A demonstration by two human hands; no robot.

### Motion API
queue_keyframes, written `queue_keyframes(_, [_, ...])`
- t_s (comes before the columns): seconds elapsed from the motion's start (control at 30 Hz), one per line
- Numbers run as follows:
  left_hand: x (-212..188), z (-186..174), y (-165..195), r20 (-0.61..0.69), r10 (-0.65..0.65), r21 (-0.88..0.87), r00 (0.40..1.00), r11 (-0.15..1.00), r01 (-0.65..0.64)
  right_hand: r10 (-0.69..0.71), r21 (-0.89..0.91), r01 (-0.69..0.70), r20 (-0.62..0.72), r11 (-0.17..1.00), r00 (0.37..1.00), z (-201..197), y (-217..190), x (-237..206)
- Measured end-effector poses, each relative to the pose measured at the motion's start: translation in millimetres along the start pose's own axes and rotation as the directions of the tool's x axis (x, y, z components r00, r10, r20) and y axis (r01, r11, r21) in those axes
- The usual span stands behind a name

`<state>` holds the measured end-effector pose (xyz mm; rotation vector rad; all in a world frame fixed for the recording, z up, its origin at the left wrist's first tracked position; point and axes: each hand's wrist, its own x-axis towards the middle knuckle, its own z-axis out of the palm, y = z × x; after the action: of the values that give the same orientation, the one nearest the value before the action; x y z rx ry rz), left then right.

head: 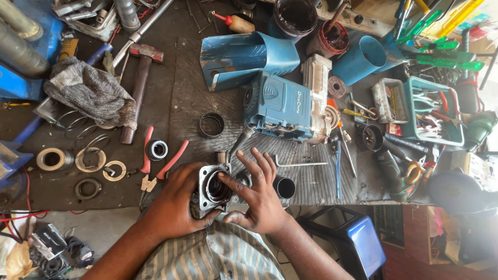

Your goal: The person wipes grease and dirt from a metal automotive hub component using a rag, turning the part to clean different sides, then sets it on the workbench and continues wiping other small metal parts and rings with the cloth.

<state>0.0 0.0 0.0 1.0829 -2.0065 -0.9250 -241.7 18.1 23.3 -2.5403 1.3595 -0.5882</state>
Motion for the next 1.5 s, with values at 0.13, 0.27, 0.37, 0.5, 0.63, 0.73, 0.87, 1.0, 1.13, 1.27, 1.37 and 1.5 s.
queue_keyframes(0.13, [0.2, 0.1, -0.5, -0.027, 0.024, 0.006, 0.999, 1.0, -0.024, 0.048, 0.018, -0.048, -0.017, 0.999, 0.999, -2.1, -10.4, 0.8])
queue_keyframes(0.27, [1.7, 2.4, -1.5, -0.053, 0.028, 0.046, 0.998, 0.999, -0.026, 0.12, -0.005, -0.12, -0.022, 0.993, 0.993, -9.0, -22.0, -0.1])
queue_keyframes(0.37, [2.5, 5.3, 2.2, -0.056, -0.008, 0.05, 0.998, 0.999, 0.01, 0.179, -0.071, -0.179, -0.004, 0.981, 0.984, -17.3, -33.9, -2.9])
queue_keyframes(0.5, [3.7, 7.1, 5.0, -0.04, -0.03, 0.028, 0.999, 0.999, 0.031, 0.22, -0.144, -0.216, 0.015, 0.966, 0.975, -22.8, -49.0, -7.7])
queue_keyframes(0.63, [5.4, 8.1, 5.2, -0.071, -0.003, 0.061, 0.998, 0.998, 0.007, 0.16, -0.121, -0.164, -0.045, 0.979, 0.986, -24.2, -41.5, -8.7])
queue_keyframes(0.73, [2.9, 10.0, 4.7, -0.082, 0.006, 0.081, 0.997, 0.997, 0.001, 0.031, -0.175, -0.04, -0.055, 0.984, 0.998, -25.9, -17.3, -2.9])
queue_keyframes(0.87, [3.1, 10.3, 1.1, -0.056, 0.022, 0.087, 0.998, 0.996, -0.018, -0.201, -0.278, 0.201, 0.032, 0.939, 0.979, -31.6, 17.2, 5.7])
queue_keyframes(1.0, [5.6, 12.4, 2.7, -0.02, 0.001, 0.08, 1.0, 0.997, 0.001, -0.428, -0.295, 0.431, 0.079, 0.853, 0.9, -37.4, 37.4, 12.4])
queue_keyframes(1.13, [5.6, 15.3, 6.2, -0.068, 0.048, 0.138, 0.997, 0.99, -0.038, -0.389, -0.113, 0.401, 0.118, 0.909, 0.914, -36.0, 33.6, 15.7])
queue_keyframes(1.27, [0.4, 16.9, 6.9, -0.094, 0.047, 0.162, 0.994, 0.986, -0.031, -0.238, 0.108, 0.227, 0.109, 0.968, 0.965, -32.4, 13.4, 11.0])
queue_keyframes(1.37, [-3.9, 17.2, 6.7, -0.097, 0.043, 0.167, 0.994, 0.986, -0.026, -0.097, 0.254, 0.064, 0.121, 0.965, 0.988, -30.8, -4.1, 3.3])
queue_keyframes(1.5, [-7.2, 16.7, 8.1, -0.098, 0.044, 0.164, 0.994, 0.986, -0.028, 0.055, 0.472, -0.113, 0.134, 0.875, 0.989, -26.2, -24.0, -6.1])
